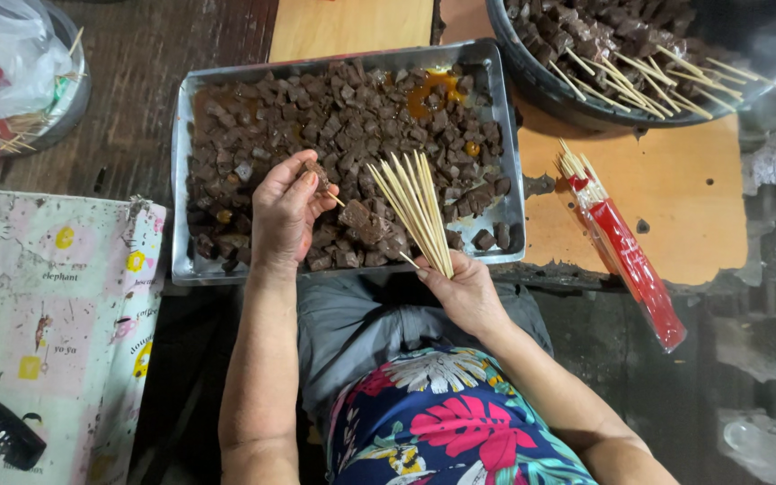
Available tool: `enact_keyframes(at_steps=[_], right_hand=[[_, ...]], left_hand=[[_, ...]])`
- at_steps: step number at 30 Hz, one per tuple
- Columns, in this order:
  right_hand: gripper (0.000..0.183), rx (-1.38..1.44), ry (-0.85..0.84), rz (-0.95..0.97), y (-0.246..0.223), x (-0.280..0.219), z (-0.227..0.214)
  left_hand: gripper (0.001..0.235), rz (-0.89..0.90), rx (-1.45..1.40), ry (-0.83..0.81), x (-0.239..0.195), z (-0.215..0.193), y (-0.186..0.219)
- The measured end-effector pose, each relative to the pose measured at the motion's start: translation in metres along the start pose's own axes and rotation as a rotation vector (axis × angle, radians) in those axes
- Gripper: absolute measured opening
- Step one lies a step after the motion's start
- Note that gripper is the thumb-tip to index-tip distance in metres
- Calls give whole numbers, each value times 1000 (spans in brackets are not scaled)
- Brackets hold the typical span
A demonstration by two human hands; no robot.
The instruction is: The person places pieces of meat onto wooden skewers by hand, picking them from a metal tray and moving the completed skewers into a large bowl.
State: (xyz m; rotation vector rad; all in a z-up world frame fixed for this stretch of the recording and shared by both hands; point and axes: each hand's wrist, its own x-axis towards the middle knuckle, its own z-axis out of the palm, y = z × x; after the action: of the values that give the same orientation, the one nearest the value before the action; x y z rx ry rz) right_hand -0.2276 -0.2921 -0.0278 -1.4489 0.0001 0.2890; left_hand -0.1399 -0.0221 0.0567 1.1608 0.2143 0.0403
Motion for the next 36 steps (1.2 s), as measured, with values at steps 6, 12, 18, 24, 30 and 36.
enact_keyframes(at_steps=[6, 12, 18, 24, 30, 36], right_hand=[[18, 102, -12, 40, 9, 3, 13], [17, 103, -14, 74, 17, 5, 23], [8, 248, -41, 278, 10, 5, 34], [9, 339, 42, 241, 12, 5, 44], [10, 408, 54, 280, 15, 14, 46], [11, 366, 110, 296, 11, 13, 20]], left_hand=[[32, -50, -36, -46, -8, -9, -15], [27, -47, -62, -9, -12, -12, -32], [24, 39, -230, 105, -14, 17, -45], [24, 62, -75, 241, -5, 36, -67], [26, 10, 27, 244, -6, 47, -72], [30, -21, 401, 158, 9, 26, -56]])
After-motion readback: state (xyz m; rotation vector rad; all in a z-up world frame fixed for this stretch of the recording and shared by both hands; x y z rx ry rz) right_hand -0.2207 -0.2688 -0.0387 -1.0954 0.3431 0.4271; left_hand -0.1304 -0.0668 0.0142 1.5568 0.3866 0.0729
